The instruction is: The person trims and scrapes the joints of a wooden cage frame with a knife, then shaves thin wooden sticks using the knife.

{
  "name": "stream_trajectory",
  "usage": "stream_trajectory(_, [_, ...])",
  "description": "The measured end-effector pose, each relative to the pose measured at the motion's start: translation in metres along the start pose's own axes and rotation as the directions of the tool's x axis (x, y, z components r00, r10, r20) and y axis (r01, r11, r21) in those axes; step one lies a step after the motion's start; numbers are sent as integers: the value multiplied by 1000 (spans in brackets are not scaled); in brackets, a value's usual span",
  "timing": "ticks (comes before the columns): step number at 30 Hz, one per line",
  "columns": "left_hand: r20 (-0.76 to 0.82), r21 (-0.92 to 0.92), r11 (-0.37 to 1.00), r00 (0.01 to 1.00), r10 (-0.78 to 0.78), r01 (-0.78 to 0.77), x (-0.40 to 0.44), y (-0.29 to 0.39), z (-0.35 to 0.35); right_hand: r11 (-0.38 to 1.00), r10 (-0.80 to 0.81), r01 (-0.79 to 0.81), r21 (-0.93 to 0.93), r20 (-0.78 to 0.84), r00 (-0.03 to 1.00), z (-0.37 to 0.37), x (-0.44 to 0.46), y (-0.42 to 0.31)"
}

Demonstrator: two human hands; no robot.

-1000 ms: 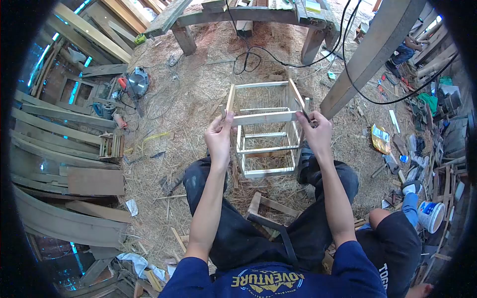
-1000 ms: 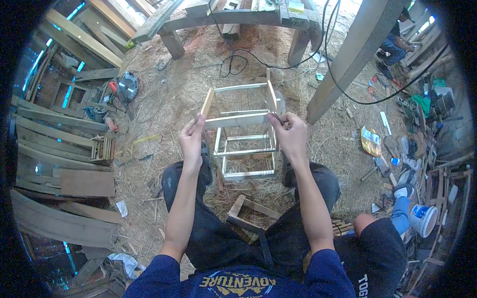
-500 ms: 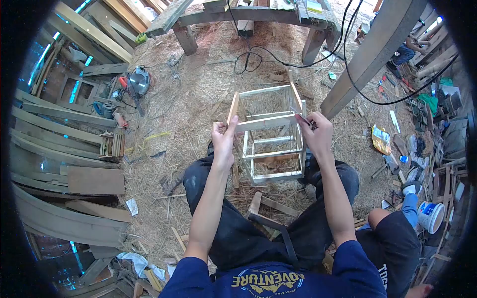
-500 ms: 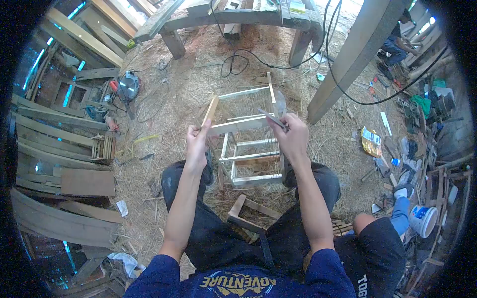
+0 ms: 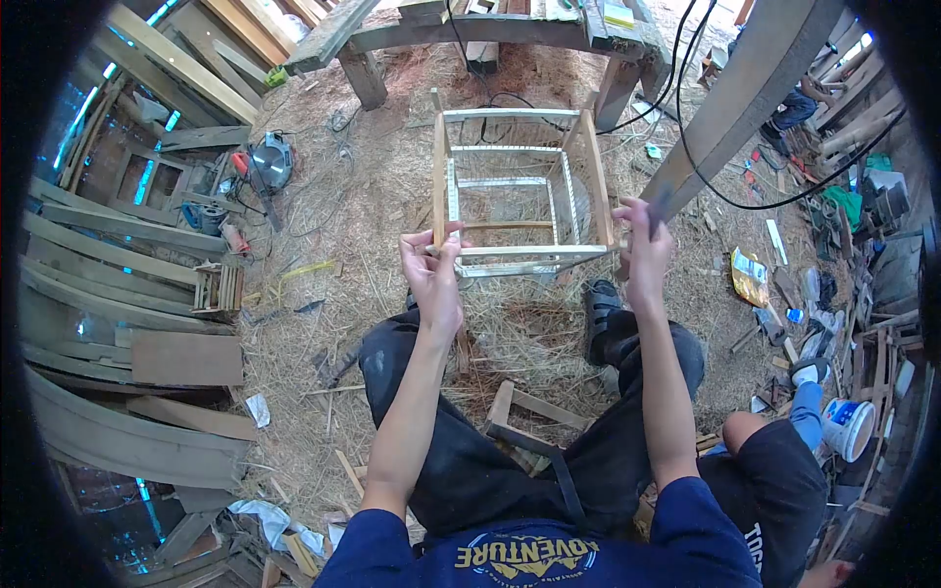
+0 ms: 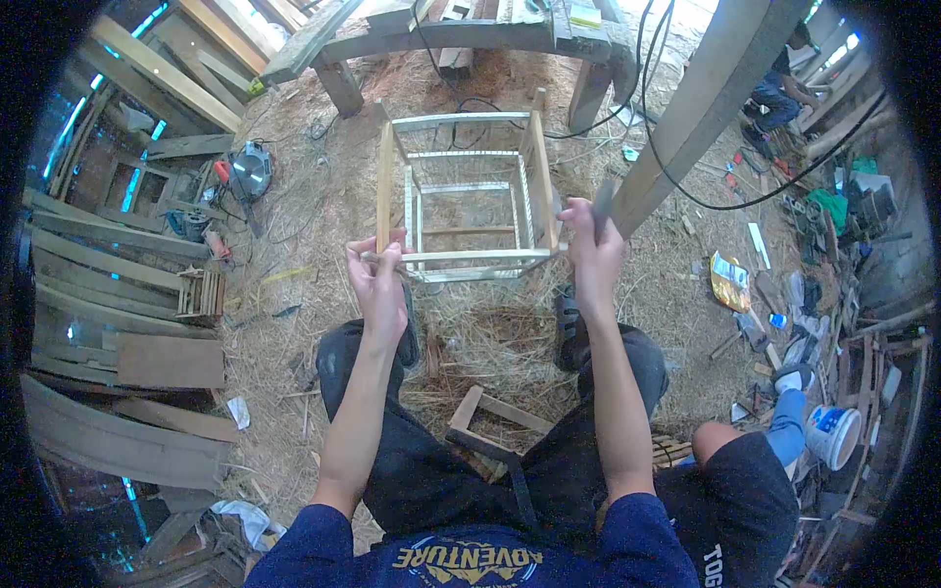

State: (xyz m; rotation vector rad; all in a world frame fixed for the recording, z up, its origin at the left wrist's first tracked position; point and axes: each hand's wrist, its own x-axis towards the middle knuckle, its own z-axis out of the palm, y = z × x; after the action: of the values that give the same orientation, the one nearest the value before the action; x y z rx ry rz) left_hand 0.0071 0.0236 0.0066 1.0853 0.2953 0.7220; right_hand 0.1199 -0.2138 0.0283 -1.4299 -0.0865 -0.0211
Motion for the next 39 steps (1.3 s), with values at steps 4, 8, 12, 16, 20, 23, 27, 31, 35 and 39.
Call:
stream_trajectory(4, [52,26,1000,999,5,-6,-5,5,4,957,258,-242,-163,87,962,-2,5,5])
stream_trajectory(8, [104,47,998,994,33,-38,-7,-1,2,959,119,-83,-272,117,986,-3,4,6])
stream_trajectory(12, [150,61,997,988,44,-54,-7,-1,5,859,36,27,-511,113,993,-15,5,11])
stream_trajectory(16, [209,154,988,978,-10,-23,-4,8,0,800,-123,156,-579,95,988,-13,7,23])
stream_trajectory(20, [255,34,992,959,-124,119,-4,19,0,797,-166,195,-572,102,981,-11,4,15])
stream_trajectory(23, [256,114,975,942,-216,192,0,26,-2,734,-264,294,-612,141,954,-13,3,12])
stream_trajectory(27, [217,230,944,933,-287,237,7,18,-5,658,-404,472,-587,254,879,-15,-1,11])
stream_trajectory(31, [134,51,943,934,-332,328,4,14,-1,647,-419,504,-572,286,862,-11,-2,14])
stream_trajectory(35, [143,87,955,945,-295,285,4,7,-8,632,-474,546,-550,282,834,-8,-2,11])
stream_trajectory(39, [142,98,962,953,-268,256,6,8,-9,639,-469,539,-548,278,838,-5,-2,7])
